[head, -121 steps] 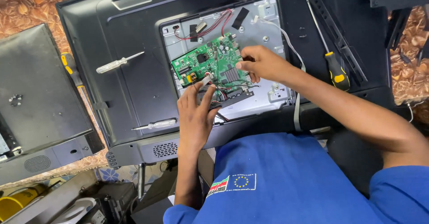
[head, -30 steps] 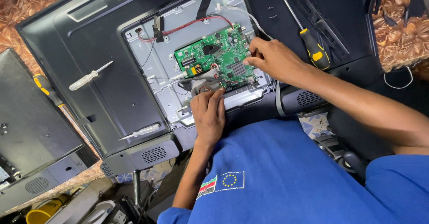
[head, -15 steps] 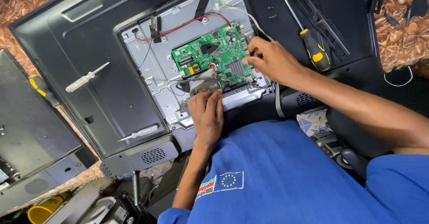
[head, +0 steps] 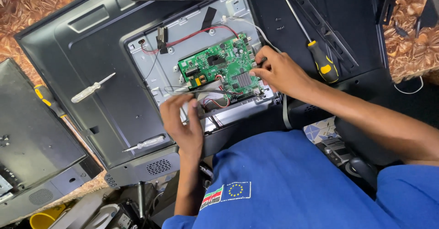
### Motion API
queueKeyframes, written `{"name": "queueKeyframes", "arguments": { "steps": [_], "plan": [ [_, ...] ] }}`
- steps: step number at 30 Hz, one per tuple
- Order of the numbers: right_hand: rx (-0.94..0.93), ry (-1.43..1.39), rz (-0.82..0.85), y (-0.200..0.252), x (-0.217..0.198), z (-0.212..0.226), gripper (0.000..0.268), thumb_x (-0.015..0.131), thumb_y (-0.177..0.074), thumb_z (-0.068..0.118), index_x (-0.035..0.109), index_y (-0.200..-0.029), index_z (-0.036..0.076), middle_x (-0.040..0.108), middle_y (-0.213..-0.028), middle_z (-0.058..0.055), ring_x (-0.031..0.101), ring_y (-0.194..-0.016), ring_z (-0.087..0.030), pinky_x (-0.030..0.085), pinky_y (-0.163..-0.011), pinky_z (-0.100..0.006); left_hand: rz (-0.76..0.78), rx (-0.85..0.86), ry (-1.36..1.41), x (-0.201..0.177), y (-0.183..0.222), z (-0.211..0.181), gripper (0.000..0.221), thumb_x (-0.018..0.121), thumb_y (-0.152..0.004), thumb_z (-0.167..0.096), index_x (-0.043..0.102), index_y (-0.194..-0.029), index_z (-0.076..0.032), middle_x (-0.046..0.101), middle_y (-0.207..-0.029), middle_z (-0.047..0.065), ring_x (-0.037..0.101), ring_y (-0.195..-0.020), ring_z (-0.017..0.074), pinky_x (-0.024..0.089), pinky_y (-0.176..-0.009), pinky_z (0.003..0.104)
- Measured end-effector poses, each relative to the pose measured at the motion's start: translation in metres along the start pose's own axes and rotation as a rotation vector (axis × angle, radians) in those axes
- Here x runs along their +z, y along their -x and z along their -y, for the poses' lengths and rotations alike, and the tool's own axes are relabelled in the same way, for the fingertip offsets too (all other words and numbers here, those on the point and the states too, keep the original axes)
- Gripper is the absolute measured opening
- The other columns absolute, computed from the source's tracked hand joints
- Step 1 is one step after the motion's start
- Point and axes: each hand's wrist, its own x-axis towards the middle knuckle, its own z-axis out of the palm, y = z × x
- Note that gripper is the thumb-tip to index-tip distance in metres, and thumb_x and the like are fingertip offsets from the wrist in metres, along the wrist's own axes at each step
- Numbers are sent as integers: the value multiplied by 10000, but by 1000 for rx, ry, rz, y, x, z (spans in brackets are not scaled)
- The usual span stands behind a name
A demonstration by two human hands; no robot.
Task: The person works on the internal circuit board of a television, connecting wires and adjusting components. They use a screwdriver to tighten screws on the board and a black plastic piece to secure parts within the chassis.
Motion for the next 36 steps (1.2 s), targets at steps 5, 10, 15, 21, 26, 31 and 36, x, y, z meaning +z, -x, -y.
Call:
{"name": "queueKeyframes", "arguments": {
  "steps": [5, 10, 15, 21, 26, 31, 36],
  "plan": [
    [14, 1, 1, -2, 1, 1, 205, 642, -987, 74, 537, -1113, -51, 656, -547, -120, 601, -338, -239, 477, -430, -327, 97, -320, -44, 7, -30, 1, 305, 631, -1068, -216, 590, -1284, -4, 580, -1089, 176, 607, -995, 363, 493, -860, 455],
    [55, -22, 24, -2, 1, 2, 217, 622, -1001, 79, 523, -1135, -62, 664, -582, -146, 614, -360, -239, 483, -449, -333, 159, -383, -50, 13, -34, 4, 319, 624, -1062, -142, 579, -1303, 61, 602, -1069, 250, 630, -954, 432, 520, -798, 486],
    [70, -19, 32, -2, 1, 2, 208, 584, -1022, 68, 510, -1160, -69, 665, -611, -149, 618, -367, -230, 489, -460, -329, 180, -420, 0, 11, -35, 5, 314, 616, -1066, -199, 592, -1331, -32, 608, -1132, 172, 644, -990, 346, 532, -828, 428],
    [94, -13, 57, -3, -1, 1, 229, 596, -1025, 77, 511, -1172, -77, 665, -633, -156, 617, -369, -230, 499, -473, -340, 166, -417, 44, 12, -30, 5, 307, 608, -1066, -161, 576, -1343, -30, 600, -1120, 178, 644, -987, 352, 535, -827, 450],
    [88, -9, 54, -1, -1, 10, 211, 590, -1028, 56, 510, -1173, -76, 657, -638, -154, 614, -373, -226, 493, -474, -333, 177, -378, -4, 14, -24, 16, 271, 653, -1028, -106, 614, -1288, -39, 586, -1047, 136, 627, -944, 323, 519, -831, 440],
    [72, 21, 52, -2, 1, -1, 198, 594, -1027, 51, 511, -1164, -66, 653, -640, -150, 614, -371, -230, 494, -489, -343, 199, -339, -24, 15, -21, 19, 225, 698, -983, -79, 661, -1205, -62, 556, -1031, 97, 597, -964, 304, 490, -889, 443],
    [80, -6, 42, -1, 0, 1, 214, 627, -1018, 53, 513, -1155, -67, 645, -649, -158, 616, -375, -233, 500, -497, -342, 231, -291, -31, 16, -18, 22, 47, 657, -1014, -110, 667, -1054, -90, 492, -1020, 60, 572, -995, 293, 464, -922, 427]
  ]
}}
